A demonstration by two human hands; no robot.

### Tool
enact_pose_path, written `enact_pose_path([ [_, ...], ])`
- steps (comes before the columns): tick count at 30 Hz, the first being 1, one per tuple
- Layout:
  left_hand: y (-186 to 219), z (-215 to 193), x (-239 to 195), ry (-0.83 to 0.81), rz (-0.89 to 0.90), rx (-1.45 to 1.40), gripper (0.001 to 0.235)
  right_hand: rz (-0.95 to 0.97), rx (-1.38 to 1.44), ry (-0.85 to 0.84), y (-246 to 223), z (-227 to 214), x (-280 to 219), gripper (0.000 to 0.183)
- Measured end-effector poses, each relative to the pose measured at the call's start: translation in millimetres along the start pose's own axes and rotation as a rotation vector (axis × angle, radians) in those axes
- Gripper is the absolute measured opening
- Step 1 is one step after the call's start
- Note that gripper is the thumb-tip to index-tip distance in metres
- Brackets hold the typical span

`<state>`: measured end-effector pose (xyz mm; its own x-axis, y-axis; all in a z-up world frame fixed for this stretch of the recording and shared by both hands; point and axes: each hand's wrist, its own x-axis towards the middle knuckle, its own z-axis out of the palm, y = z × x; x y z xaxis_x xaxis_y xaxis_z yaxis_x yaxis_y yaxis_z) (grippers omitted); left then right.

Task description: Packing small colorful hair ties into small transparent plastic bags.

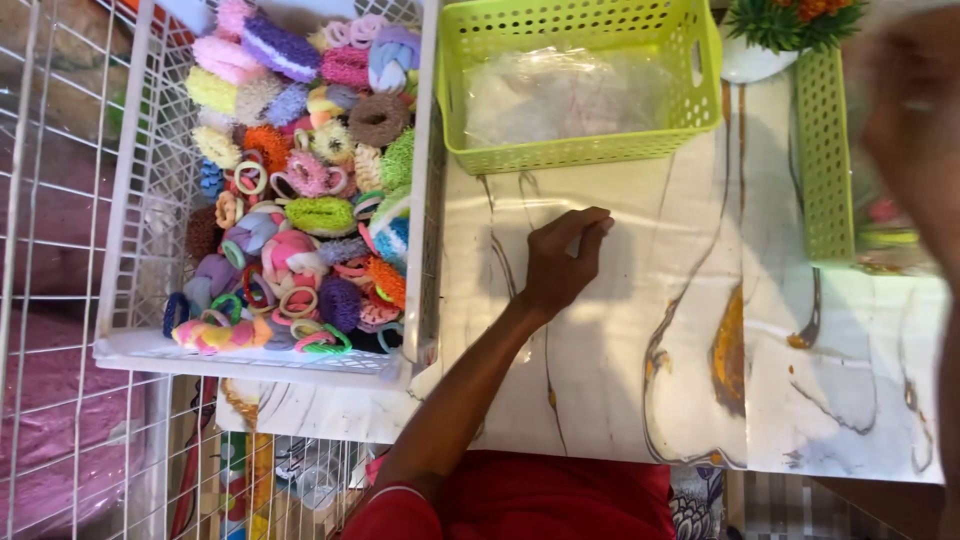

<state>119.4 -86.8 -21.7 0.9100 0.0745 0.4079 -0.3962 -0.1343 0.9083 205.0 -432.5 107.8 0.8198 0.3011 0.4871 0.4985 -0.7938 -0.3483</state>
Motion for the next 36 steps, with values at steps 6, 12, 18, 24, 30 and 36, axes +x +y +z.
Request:
enact_pose_path([
  [6,5,-4,2,0.005,0.005,0.044,0.011,-0.135,-0.172,-0.287,-82,105,120,0.018],
  [12,1,-6,2,0.023,0.012,0.011,0.01,0.099,-0.462,-0.657,-80,181,161,0.046],
  [18,0,-4,2,0.013,-0.05,-0.022,0.009,0.14,-0.517,-0.594,-37,216,144,0.041],
  [24,0,-7,5,0.002,-0.027,-0.014,0.007,-0.024,-0.401,-0.347,-59,167,138,0.015],
  [30,4,-10,4,0.005,-0.1,-0.072,0.008,0.034,0.058,-0.101,-123,105,133,0.015],
  [36,26,-25,2,0.078,0.068,0.015,0.022,0.279,0.612,0.003,-209,47,101,0.005],
])
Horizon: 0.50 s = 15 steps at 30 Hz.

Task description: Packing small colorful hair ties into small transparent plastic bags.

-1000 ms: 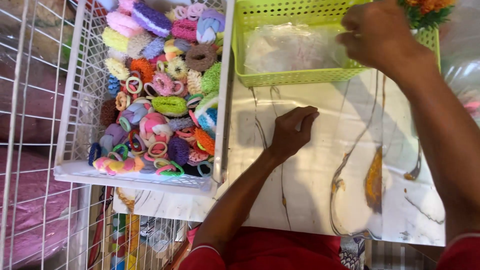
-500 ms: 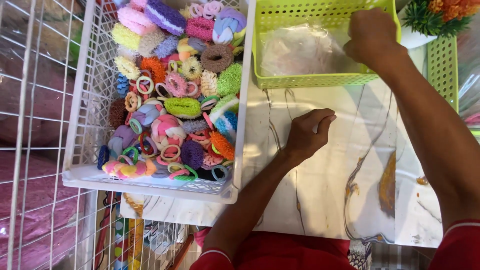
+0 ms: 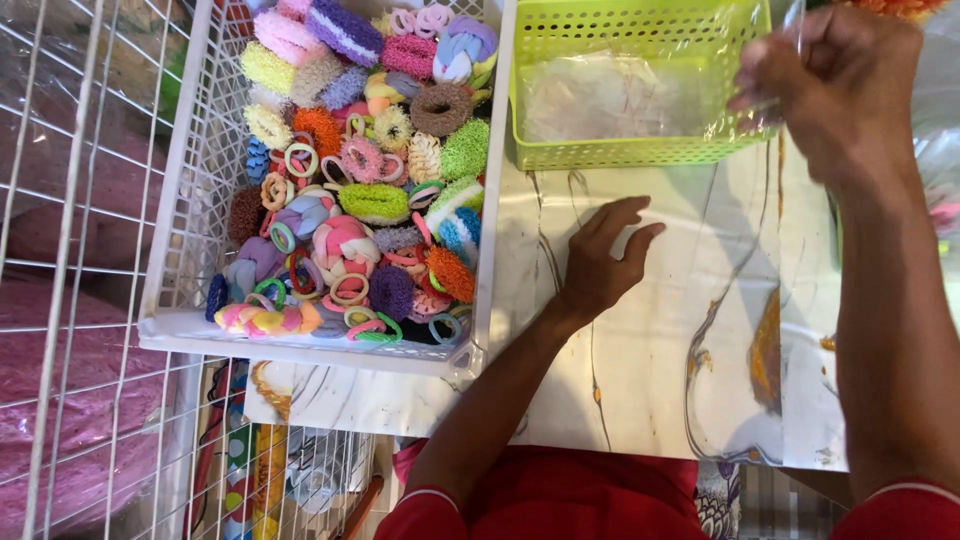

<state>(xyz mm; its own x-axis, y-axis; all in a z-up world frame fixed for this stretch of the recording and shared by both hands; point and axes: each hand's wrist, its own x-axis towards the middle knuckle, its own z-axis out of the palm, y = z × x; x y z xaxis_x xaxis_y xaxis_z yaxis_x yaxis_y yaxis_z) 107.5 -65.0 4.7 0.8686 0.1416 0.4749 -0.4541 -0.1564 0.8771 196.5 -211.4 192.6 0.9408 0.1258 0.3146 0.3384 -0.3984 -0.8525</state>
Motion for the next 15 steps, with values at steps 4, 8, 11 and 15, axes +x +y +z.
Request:
enact_pose_path([
  [4,19,-12,5,-0.107,-0.1,-0.195,0.047,0.075,0.223,0.017,36,1,-62,0.011],
  [8,-3,2,-7,-0.221,-0.447,-0.803,0.047,0.161,0.296,0.075,66,22,-111,0.017],
  [11,-21,9,-10,-0.201,-0.398,-0.974,0.019,0.258,0.347,0.084,72,26,-132,0.011],
  [15,-22,-4,1,-0.169,-0.521,-0.864,0.016,0.357,0.392,0.104,73,25,-147,0.013],
])
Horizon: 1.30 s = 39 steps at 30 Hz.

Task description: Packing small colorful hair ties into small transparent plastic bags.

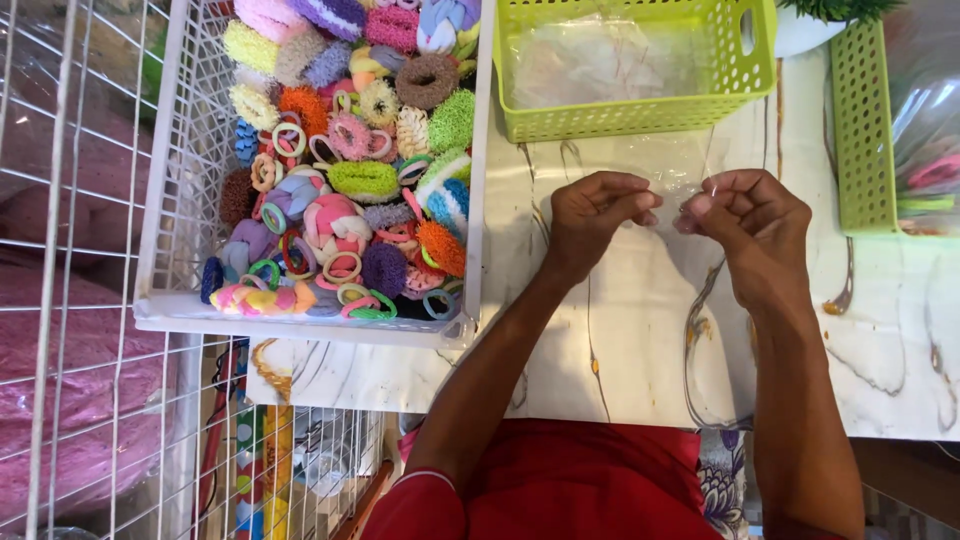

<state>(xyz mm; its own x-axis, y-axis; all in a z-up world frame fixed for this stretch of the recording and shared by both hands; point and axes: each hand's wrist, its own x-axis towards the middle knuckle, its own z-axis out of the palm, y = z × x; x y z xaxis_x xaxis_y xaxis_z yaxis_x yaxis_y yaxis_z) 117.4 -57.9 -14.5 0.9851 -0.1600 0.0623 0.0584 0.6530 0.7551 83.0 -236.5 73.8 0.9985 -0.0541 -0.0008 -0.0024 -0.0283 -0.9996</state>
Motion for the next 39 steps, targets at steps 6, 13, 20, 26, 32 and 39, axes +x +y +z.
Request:
enact_pose_path([
  [6,0,-9,2,-0.056,0.019,0.096,0.014,-0.016,0.097,-0.013,-21,12,-1,0.038],
  [13,-7,-12,4,-0.053,0.001,0.141,0.014,0.016,0.015,0.089,18,2,3,0.026],
  [20,0,-14,6,-0.101,-0.083,0.18,0.016,-0.064,-0.088,0.111,-11,18,-1,0.033],
  [26,13,-12,6,-0.15,-0.102,0.157,0.019,-0.207,-0.128,0.056,11,0,3,0.011],
  [32,9,-13,5,-0.176,-0.189,0.054,0.029,-0.163,-0.252,-0.011,0,4,-7,0.011],
  [39,-3,-27,7,-0.128,-0.066,0.112,0.026,-0.111,-0.052,-0.033,-8,12,-10,0.032],
])
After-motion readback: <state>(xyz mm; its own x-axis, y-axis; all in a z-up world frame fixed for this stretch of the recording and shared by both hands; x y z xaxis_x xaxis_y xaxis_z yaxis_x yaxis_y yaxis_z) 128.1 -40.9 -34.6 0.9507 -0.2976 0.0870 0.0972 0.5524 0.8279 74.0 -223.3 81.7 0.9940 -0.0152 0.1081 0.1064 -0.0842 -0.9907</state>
